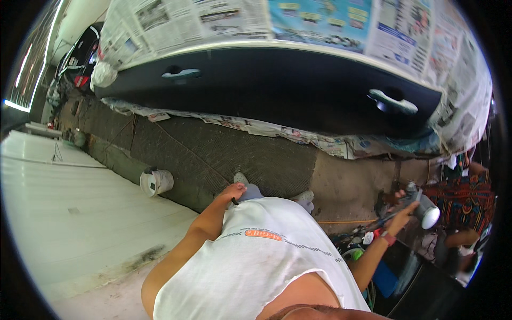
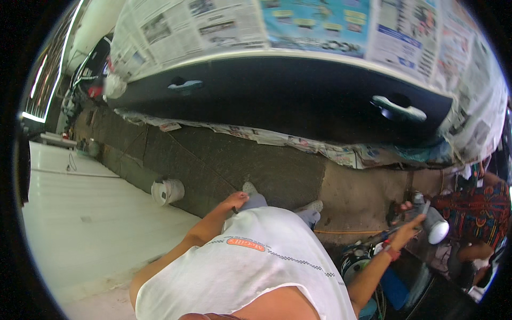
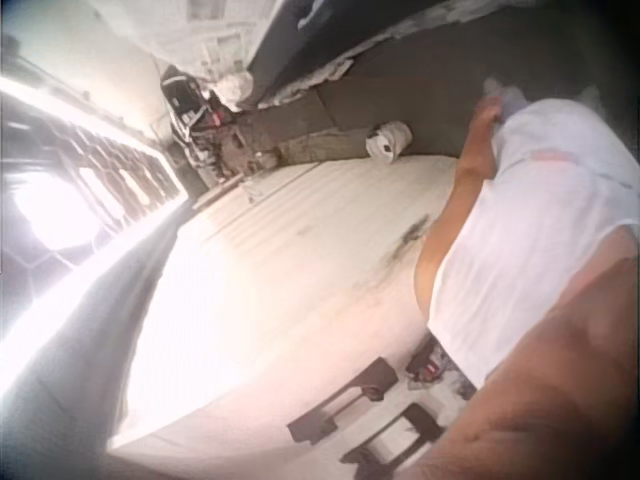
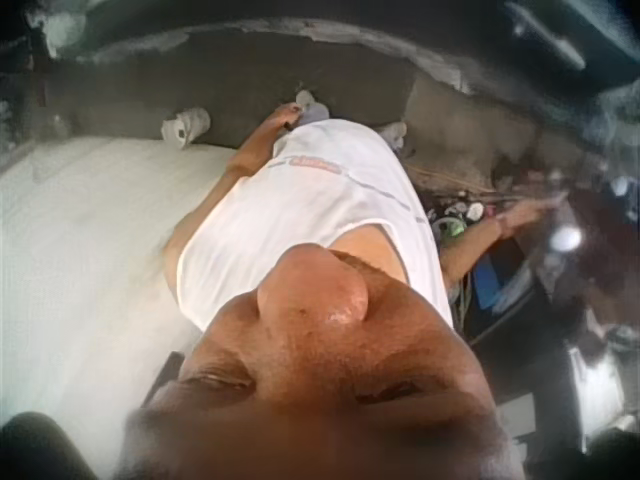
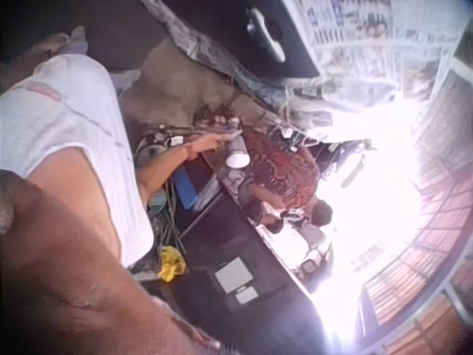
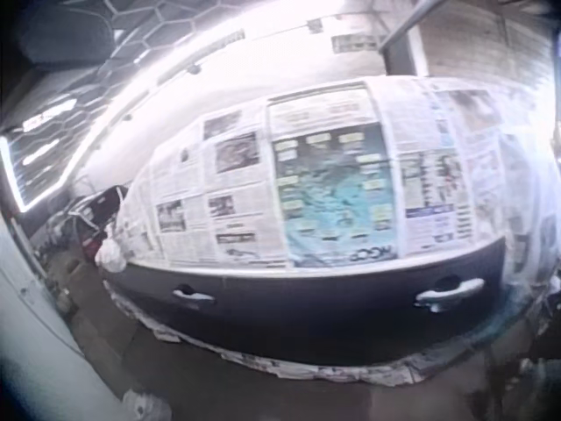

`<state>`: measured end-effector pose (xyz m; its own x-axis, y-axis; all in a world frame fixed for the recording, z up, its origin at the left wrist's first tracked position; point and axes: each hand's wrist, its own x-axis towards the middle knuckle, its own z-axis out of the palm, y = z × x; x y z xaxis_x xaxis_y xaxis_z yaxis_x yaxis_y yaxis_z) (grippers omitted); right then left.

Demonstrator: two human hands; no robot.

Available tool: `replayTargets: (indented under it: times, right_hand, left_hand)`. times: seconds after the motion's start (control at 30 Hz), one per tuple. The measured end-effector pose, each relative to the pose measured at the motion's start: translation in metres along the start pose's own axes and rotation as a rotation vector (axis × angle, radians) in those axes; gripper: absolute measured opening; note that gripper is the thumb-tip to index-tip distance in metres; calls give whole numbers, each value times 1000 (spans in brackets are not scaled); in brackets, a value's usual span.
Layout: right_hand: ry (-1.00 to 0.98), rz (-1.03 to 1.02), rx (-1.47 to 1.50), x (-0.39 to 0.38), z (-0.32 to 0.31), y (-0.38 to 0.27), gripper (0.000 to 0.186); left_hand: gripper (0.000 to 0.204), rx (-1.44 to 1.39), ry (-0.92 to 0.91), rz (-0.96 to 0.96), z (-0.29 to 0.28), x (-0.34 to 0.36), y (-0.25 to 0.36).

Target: The person uses a spray gun to apply black paint to the side of a car in a workshop. The car is partially covered with newspaper to protect areas not being painted. The person moves along the vehicle, spraying the door and lower panels in steady, overlapping strokes.

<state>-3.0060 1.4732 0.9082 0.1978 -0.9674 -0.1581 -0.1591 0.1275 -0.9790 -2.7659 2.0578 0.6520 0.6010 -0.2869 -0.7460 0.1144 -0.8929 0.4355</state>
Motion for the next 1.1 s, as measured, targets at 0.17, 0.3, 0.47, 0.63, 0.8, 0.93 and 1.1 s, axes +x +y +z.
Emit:
replayTargets:
  times: [0.17,0.3,0.47,0.63,0.8,0.93,1.1]
  right_hand:
    - [-363,-57,-119,-137,156,41,59]
    - [-565,27,-219,-250,266,46,53]
    - [-982,-24,-185,-353,390,37,51]
    - [-1231,-135,-312,-434,494,18,49]
    - [-1338,-272,-297,-495,579,22,57]
    - [-1460,-222,-295,-537,644,25,61]
    - [-1618,-162,-336,-592,733,35,46]
  left_hand:
    - [55,-297,-63,245,-57,-1,13]
    - [51,-424,-187,503,-147,-32,45]
    - [50,-429,-315,742,-214,-54,32]
    - [25,-712,-454,903,-261,-46,-5]
    - [12,-937,-352,884,-292,-10,-63]
    - [16,-974,-193,834,-344,-7,-107]
    - [18,-785,32,636,-420,-4,-171]
